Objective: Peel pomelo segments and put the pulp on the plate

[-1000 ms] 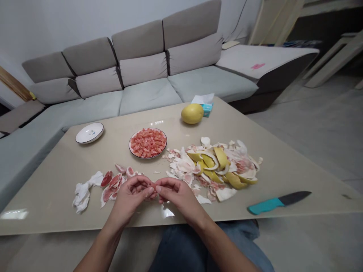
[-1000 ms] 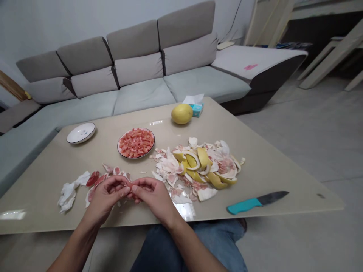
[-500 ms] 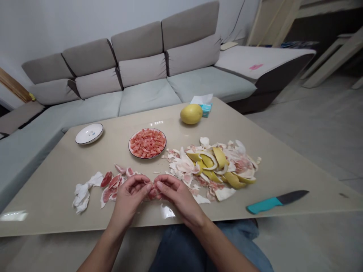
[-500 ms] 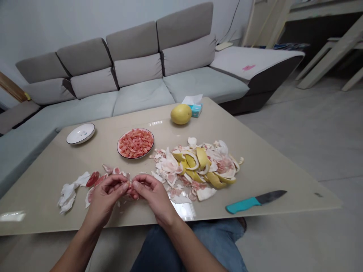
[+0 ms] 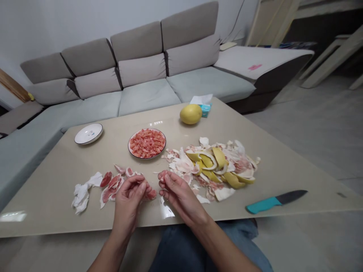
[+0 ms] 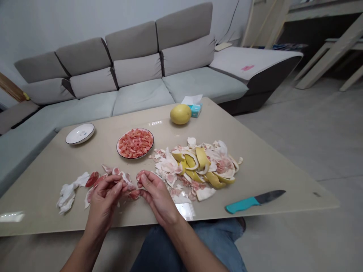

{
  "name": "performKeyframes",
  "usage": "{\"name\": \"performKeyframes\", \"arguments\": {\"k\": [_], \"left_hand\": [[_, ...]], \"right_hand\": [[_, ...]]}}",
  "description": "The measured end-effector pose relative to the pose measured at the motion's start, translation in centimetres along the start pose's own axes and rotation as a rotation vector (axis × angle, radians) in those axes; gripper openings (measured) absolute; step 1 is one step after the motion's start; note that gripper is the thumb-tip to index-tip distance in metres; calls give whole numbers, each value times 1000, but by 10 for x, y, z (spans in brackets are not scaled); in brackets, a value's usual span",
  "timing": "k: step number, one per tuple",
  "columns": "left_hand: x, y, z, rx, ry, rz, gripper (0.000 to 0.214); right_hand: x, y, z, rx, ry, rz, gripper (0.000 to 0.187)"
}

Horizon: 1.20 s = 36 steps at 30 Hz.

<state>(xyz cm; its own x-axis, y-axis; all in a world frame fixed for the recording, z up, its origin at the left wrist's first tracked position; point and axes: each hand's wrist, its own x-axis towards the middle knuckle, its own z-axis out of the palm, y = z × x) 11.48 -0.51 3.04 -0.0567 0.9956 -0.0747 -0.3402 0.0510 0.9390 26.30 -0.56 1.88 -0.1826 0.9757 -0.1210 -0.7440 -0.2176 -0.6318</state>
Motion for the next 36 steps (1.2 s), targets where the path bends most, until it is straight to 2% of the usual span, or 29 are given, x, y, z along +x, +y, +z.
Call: {"name": "performKeyframes", "arguments": {"k": [3, 6, 11, 16, 18, 20, 22, 25, 27, 29, 32, 36], "left_hand": [[0, 4, -1, -58, -123, -177, 22], [4, 6, 0, -137, -199, -280, 18], [11, 11, -1, -135, -220, -353, 16], [14, 12, -8, -52, -223, -384, 23], [20, 13, -11, 31, -234, -345, 26], [33, 15, -11, 171, -238, -245, 27], [57, 19, -8, 309, -230, -93, 25], [105, 26, 4, 387, -203, 43, 25], [134, 29, 12, 463, -185, 107, 24], [151, 32, 18, 534, -180, 150, 26], [142, 35, 22, 604, -248, 163, 28], [90, 42, 21, 663, -518, 28, 27]], "right_hand": [[-1, -2, 1, -14, 0, 22, 27], [-1, -1, 1, -35, -12, 49, 29], [0, 0, -2, -51, -5, 56, 31], [2, -1, -6, -63, 26, 60, 32], [3, -1, -7, -58, 47, 57, 32], [6, -1, -8, -52, 73, 46, 32], [8, -1, -9, -54, 106, 31, 32], [12, 0, -12, -73, 147, 11, 35], [13, 2, -13, -96, 165, -7, 37], [14, 2, -14, -116, 175, -29, 39], [12, 1, -14, -117, 171, -36, 41], [9, -1, -11, -68, 124, 6, 42]]}}
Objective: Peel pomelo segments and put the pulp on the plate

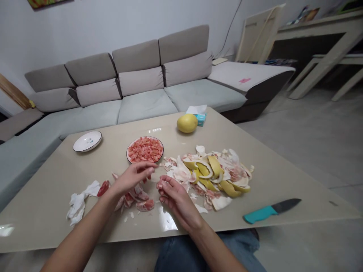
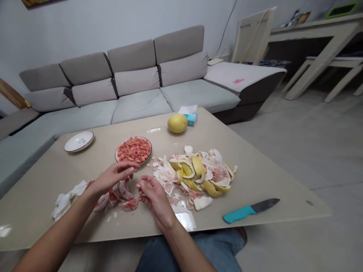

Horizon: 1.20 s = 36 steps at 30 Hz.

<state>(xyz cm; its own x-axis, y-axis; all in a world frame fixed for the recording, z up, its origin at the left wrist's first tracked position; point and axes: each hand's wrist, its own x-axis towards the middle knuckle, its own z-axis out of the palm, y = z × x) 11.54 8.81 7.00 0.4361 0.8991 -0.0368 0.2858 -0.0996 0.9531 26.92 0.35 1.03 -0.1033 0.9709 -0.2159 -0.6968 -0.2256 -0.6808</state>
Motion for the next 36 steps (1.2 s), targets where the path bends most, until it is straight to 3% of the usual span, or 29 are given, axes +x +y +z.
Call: {"name": "performKeyframes", "arguments": {"k": [2, 4, 8, 12, 17, 21, 28, 32, 36], "left_hand": [[-21, 4, 9, -54, -157, -60, 28], [-34, 3, 14, -162, -202, -124, 29], [-43, -8, 17, -357, -114, -117, 22], [-53, -14, 16, -384, 65, -66, 16], [-67, -10, 20, -214, 229, 76, 7], [-71, -12, 21, -54, 298, 145, 5], [-74, -16, 22, -3, 335, 89, 9], [-74, -20, 25, -213, 280, -47, 15], [-74, -22, 26, -328, 191, -121, 24]], "right_hand": [[-2, 0, 2, 6, -26, 20, 43], [-2, 0, 3, -6, -56, 33, 44], [-3, 1, 3, -93, -95, 4, 40], [-7, -1, 4, -451, -3, -267, 24], [-14, -1, 9, -899, -14, -681, 7], [-16, 2, 10, -1016, -48, -800, 10], [-19, 3, 5, -1241, -104, -940, 16], [-21, 2, 6, -1383, -135, -990, 18], [-22, 3, 7, -1418, -75, -1039, 16]]}}
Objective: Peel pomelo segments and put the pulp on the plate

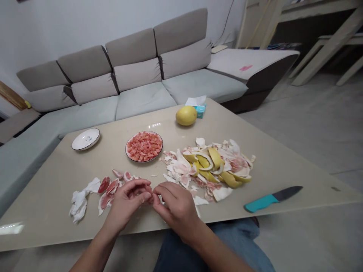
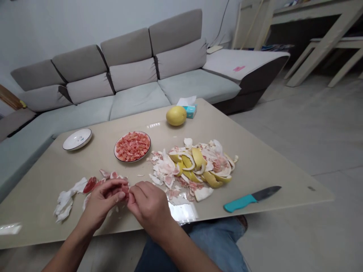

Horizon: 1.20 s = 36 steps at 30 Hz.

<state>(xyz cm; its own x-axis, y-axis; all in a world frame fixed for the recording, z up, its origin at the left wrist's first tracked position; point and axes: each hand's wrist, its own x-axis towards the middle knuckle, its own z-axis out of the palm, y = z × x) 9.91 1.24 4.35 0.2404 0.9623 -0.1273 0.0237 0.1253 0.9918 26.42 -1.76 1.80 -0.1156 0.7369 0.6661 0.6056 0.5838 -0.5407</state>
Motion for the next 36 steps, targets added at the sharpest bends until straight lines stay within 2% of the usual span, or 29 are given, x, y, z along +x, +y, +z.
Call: {"name": "performKeyframes", "arguments": {"k": [7, 11, 15, 17, 21, 28, 32, 36], "left_hand": [[-1, -1, -4, -126, -101, -45, 24], [-1, -1, -7, -214, -106, -90, 27], [-1, -2, -8, -303, -115, -140, 28], [-2, -3, -9, -327, -109, -150, 28], [-1, -6, -10, -300, -98, -145, 29], [1, -8, -11, -172, -56, -100, 28], [1, -9, -10, -145, -66, -86, 25], [1, -10, -8, -150, -82, -86, 25]], "right_hand": [[3, -2, -2, 175, 26, 109, 14], [5, 0, -5, 278, 39, 179, 13], [3, 0, -5, 374, 39, 127, 30], [2, 0, -4, 384, 22, 105, 31], [2, 0, -3, 320, 1, 58, 20], [2, 2, -7, 93, -81, -113, 23], [2, -1, -7, -49, -114, -123, 21], [1, -2, -3, -78, -82, -93, 20]]}}
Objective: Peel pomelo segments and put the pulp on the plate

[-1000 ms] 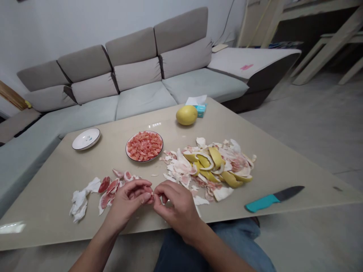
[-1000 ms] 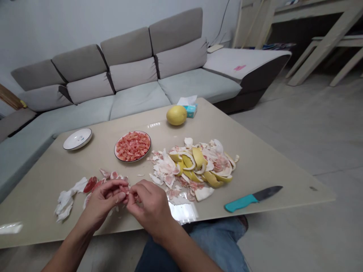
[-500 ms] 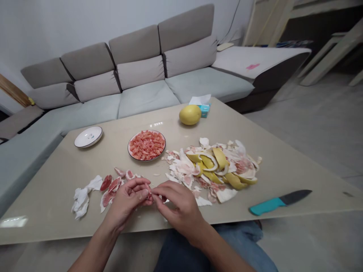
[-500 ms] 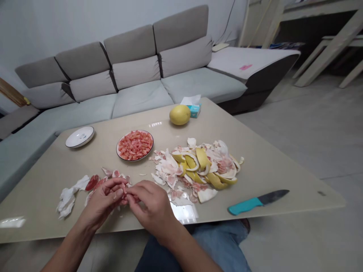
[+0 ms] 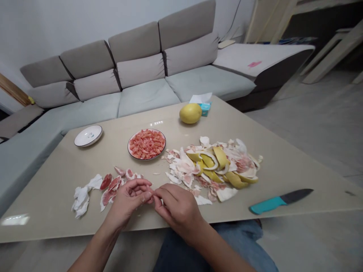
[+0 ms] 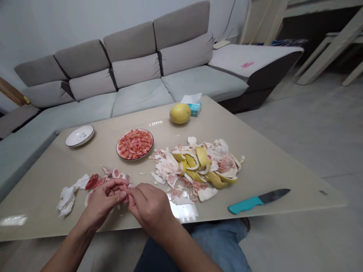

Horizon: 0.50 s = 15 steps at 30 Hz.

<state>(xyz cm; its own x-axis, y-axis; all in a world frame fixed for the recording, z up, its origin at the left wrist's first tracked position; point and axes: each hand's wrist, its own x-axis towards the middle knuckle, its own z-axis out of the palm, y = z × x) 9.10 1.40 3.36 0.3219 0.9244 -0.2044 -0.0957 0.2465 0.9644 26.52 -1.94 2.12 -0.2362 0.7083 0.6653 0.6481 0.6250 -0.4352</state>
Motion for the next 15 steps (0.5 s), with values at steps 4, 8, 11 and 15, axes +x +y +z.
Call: {"name": "performKeyframes", "arguments": {"k": [4, 8, 11, 15], "left_hand": [[-1, 1, 1, -34, -23, -21, 26], [-3, 4, 2, -26, -57, -30, 25], [-3, 7, 2, -17, -97, -58, 25], [-4, 9, -1, -52, -136, -95, 26]], "right_hand": [[-1, -1, 3, 74, 59, 45, 18], [0, 0, 2, 167, 99, 85, 14], [1, 4, -2, 200, 118, 121, 15], [2, 11, -7, 276, 133, 208, 12]]}}
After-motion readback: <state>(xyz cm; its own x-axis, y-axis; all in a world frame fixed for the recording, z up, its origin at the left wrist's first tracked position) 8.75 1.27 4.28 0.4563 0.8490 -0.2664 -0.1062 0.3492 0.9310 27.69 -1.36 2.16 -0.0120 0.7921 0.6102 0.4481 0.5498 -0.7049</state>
